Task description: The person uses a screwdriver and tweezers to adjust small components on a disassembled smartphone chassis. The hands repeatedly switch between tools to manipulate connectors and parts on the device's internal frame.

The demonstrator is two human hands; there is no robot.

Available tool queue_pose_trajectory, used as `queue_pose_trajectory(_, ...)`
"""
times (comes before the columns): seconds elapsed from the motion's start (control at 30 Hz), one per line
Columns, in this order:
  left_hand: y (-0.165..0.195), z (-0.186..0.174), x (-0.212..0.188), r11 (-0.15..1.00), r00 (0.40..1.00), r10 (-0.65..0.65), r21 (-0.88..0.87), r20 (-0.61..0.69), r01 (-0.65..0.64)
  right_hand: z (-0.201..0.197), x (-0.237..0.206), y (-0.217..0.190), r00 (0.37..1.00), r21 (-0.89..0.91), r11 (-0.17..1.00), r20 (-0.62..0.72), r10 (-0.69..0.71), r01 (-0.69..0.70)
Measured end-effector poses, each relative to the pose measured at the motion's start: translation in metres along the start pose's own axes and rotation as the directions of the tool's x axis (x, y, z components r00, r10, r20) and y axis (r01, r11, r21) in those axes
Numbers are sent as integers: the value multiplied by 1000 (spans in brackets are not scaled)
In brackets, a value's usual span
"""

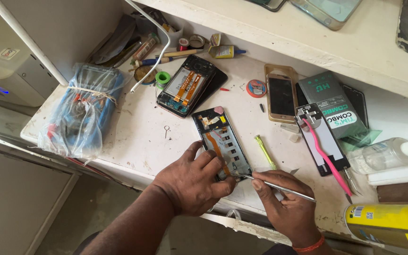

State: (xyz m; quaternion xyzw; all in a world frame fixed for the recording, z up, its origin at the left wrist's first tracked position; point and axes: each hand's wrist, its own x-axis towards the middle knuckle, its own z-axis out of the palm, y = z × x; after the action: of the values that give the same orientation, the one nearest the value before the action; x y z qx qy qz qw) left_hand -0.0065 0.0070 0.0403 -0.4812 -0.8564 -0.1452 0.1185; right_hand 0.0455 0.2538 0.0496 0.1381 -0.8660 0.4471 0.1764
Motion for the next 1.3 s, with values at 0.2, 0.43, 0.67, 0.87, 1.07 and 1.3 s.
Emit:
queue_pose_trajectory(0.2,1,0,0,1000,1000,1,-11,-1,-1,0,-4,5,1000,8,1000,-6,-1,1)
queue_pose_trajectory(0.43,0,-1,-1,1000,1000,11,11,-21,-11,-7,3,18,907,236,876,106,407,-420)
queue_pose_trajectory(0.67,0,-1,0,1000,999,19,4,-33,-19,-14,31,24,703,435,560,324,633,-705)
queue_pose_trajectory(0.87,0,-1,1,1000,1000,9,6,0,-9,-14,42,24,653,331,564,331,681,-756)
queue_pose_trajectory(1.07,1,-2,3,1000,1000,6,15,21,-6,-18,47,34,721,342,634,322,614,-693)
queue_pose_trajectory(1.3,1,-2,2,1000,999,-1,5,42,0,-18,45,29,708,320,632,346,616,-706)
